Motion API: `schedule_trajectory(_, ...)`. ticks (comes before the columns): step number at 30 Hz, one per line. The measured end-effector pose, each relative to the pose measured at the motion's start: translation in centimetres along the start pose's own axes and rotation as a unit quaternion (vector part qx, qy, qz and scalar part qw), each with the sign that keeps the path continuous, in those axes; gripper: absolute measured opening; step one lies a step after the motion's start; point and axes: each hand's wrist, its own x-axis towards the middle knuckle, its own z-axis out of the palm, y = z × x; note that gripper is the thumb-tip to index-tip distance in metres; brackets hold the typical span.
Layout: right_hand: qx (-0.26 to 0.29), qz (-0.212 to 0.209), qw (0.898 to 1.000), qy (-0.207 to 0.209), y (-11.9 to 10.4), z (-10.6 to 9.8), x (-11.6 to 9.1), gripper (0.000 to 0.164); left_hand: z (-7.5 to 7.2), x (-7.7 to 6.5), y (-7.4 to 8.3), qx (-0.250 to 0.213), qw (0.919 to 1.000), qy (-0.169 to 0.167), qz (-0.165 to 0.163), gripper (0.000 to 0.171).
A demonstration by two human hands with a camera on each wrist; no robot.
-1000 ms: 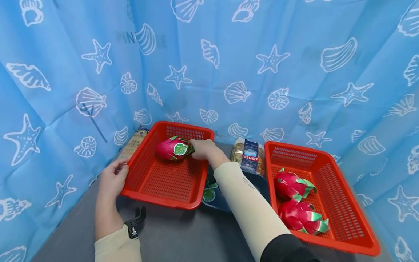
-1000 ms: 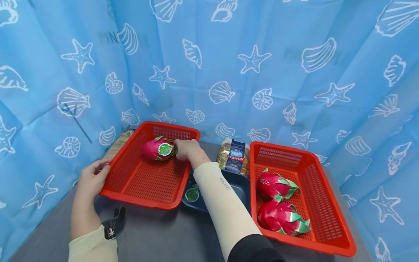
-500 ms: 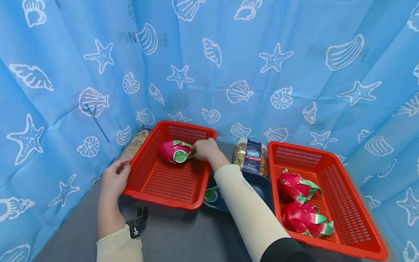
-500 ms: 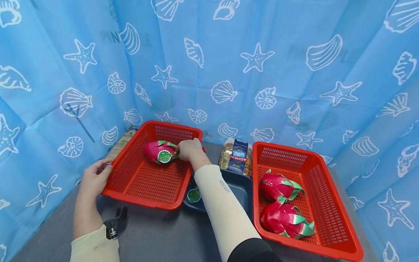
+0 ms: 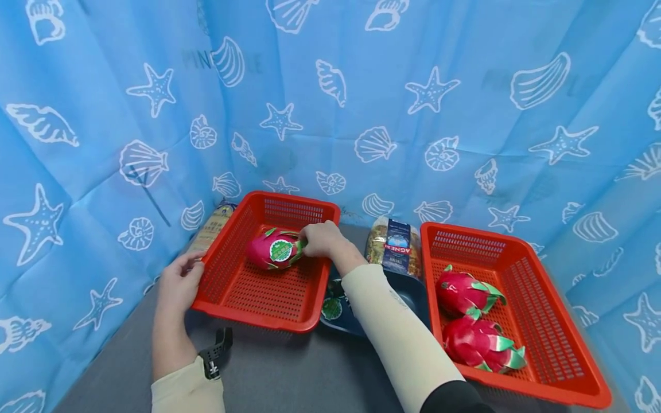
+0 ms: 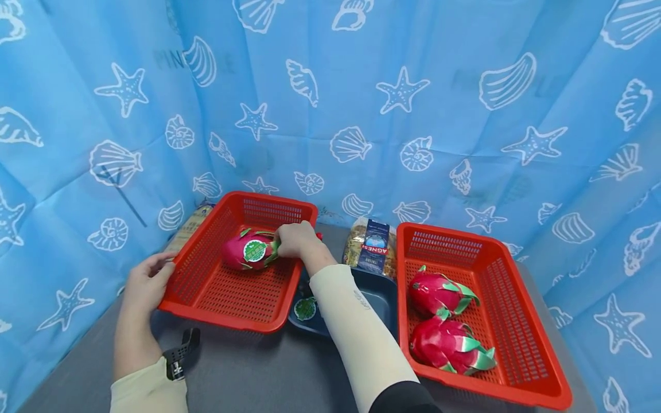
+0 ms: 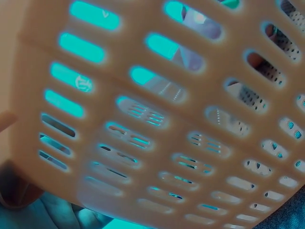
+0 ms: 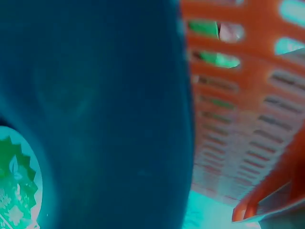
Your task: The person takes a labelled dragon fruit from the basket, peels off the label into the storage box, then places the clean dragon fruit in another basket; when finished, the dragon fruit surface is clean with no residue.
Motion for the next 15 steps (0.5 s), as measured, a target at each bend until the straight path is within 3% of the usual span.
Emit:
schedule_trajectory(6, 0.068, -0.026, 0.997, 0.0, -0.7, -0.4, -0.5, 0.028, -0.1, 0.0, 0.1, 0.013, 0.9997, -0.001, 0.02, 0.045)
schedule_trajectory(15, 0.112, -0.045, 0.992, 0.029, -1.9, -2.1, -2.2, 0.03, -0.1, -0.3, 0.1, 0.003, 1.0, -0.009, 0.003, 0.046)
